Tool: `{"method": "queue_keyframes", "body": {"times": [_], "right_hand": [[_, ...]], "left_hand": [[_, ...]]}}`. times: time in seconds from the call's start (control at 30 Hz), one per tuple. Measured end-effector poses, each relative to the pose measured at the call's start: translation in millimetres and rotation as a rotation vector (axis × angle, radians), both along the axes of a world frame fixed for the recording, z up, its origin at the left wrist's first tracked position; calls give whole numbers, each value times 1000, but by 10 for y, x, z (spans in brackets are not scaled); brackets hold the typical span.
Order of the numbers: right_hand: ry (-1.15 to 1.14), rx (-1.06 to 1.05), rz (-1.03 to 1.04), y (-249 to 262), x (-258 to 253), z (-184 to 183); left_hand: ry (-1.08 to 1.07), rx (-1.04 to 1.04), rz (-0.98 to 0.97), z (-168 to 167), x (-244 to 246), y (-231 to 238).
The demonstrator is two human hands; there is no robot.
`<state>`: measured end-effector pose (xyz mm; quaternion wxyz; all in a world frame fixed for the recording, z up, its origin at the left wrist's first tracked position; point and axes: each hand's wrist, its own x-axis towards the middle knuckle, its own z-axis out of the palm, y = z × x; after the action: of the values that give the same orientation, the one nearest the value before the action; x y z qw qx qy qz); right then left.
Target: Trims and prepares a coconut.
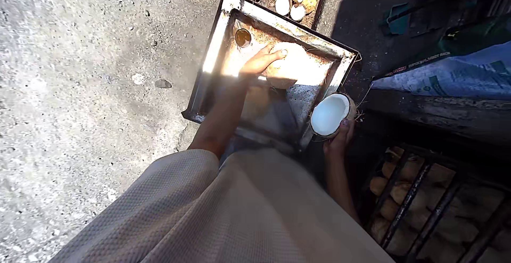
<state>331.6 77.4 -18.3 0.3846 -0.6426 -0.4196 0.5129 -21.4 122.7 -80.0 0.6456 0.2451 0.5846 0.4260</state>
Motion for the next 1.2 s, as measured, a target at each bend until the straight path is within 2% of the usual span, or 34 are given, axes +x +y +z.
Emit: {"method": "queue_keyframes", "body": {"times": [0.1, 0.17, 0.27, 0.4, 0.47, 0.53, 0.67, 0.77, 0.83, 0.93, 1.0, 1.1, 1.2], "right_hand": [[1, -31, -48, -150, -7, 46], [-2, -11, -53, -187, -12, 54], [-30, 37, -43, -138, 0, 69], [-149, 157, 136, 89, 23, 5], [-269, 206, 286, 278, 30, -18], [-385, 307, 437, 545, -43, -91], [-656, 614, 789, 1032, -433, -337], [-934, 737, 1161, 1204, -720, -576], [-1026, 661, 1322, 1201, -893, -583], [-929, 517, 1187, 788, -777, -437], [-892, 264, 1092, 310, -556, -297], [-956, -185, 1091, -390, -327, -170], [-1089, -298, 1062, -689, -429, -239]], "left_hand": [[40, -54, -165, 13, 558, 221], [155, -51, -246, -51, 866, 344], [644, -36, -378, -433, 1242, 464], [1004, -37, -399, -646, 1405, 554], [1014, 5, -473, -620, 1319, 617], [917, 123, -399, -610, 1154, 698], [488, 178, 101, -200, 632, 616], [438, 177, 365, 195, 181, 150], [553, 150, 419, 288, -128, -301], [763, 7, 259, 374, -324, -1063], [812, -115, 134, 363, -210, -1405], [803, -210, -27, 196, 260, -1750], [992, -106, -210, 68, 552, -1879]]}}
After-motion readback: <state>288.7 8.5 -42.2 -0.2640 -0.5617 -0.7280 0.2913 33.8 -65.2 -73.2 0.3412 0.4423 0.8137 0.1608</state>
